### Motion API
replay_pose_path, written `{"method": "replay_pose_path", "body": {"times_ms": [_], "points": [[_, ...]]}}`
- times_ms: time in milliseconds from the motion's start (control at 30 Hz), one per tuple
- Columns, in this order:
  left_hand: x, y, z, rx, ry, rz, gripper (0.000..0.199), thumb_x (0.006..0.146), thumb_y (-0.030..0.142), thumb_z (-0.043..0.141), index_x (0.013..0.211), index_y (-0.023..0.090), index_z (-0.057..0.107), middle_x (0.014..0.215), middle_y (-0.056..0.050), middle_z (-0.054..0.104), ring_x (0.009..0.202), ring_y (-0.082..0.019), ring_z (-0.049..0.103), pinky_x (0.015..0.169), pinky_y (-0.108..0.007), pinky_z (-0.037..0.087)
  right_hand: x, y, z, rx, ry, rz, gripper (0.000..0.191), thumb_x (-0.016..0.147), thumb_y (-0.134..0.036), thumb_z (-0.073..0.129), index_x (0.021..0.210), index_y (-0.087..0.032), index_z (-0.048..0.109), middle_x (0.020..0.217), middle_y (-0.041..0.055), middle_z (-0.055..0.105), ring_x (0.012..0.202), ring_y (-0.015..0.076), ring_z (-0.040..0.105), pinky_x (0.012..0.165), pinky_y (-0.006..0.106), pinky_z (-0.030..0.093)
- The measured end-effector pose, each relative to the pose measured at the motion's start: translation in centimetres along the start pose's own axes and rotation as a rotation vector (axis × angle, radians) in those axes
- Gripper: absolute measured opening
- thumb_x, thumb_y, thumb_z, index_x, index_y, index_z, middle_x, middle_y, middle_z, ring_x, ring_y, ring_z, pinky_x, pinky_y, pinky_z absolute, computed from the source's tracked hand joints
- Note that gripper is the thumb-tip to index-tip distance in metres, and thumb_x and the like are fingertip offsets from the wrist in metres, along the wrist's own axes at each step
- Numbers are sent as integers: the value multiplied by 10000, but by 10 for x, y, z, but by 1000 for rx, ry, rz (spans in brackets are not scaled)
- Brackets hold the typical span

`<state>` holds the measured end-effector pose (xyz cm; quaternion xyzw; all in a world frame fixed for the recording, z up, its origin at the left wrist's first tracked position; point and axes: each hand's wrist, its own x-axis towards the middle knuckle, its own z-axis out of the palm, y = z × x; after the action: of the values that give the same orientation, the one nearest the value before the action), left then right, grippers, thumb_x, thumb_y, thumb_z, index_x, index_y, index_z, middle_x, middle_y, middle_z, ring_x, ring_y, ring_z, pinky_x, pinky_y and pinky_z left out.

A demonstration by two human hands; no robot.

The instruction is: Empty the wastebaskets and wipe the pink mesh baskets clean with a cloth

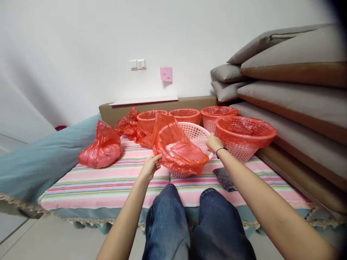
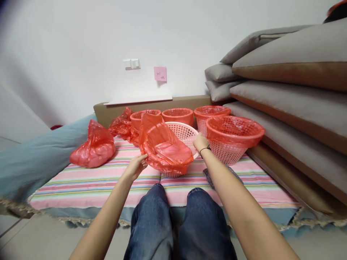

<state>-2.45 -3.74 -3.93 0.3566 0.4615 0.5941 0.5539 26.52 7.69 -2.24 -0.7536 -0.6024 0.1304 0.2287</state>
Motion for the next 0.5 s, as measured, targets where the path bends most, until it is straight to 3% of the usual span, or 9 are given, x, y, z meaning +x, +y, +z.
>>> {"method": "replay_pose_path", "body": {"times_ms": [100, 300, 433, 500], "points": [[-10, 14, -1, 36, 16, 0, 440, 552, 308, 854, 590, 181, 435, 435, 117, 332, 358, -7, 231, 384, -172, 135, -2, -3, -3, -23, -10, 2, 408, 915, -177, 440, 1311, -81, 463, 1220, 222, 653, 1100, 301, 658, 842, 353, 509], [-27, 64, 16, -2, 17, 214, 372, 570, 357, 824, 671, 152, 531, 574, 53, 531, 444, -32, 421, 433, -167, 294, -2, -19, -4, -76, -7, -4, 400, 908, -136, 447, 1294, -38, 481, 1189, 243, 655, 1124, 303, 649, 884, 373, 510], [-17, 86, 22, 35, 21, 258, 413, 565, 364, 836, 680, 163, 494, 544, 78, 493, 398, -16, 371, 402, -162, 272, -3, -30, 0, -122, 43, -55, 418, 896, -79, 422, 1298, 17, 488, 1202, 301, 619, 1141, 363, 627, 907, 474, 506], [-10, 94, 19, 82, 39, 253, 426, 566, 363, 835, 686, 176, 471, 504, 98, 447, 381, -20, 366, 392, -159, 266, -3, -38, -4, -144, 91, -118, 484, 899, -52, 383, 1378, -19, 445, 1309, 299, 558, 1231, 397, 556, 958, 550, 466]]}}
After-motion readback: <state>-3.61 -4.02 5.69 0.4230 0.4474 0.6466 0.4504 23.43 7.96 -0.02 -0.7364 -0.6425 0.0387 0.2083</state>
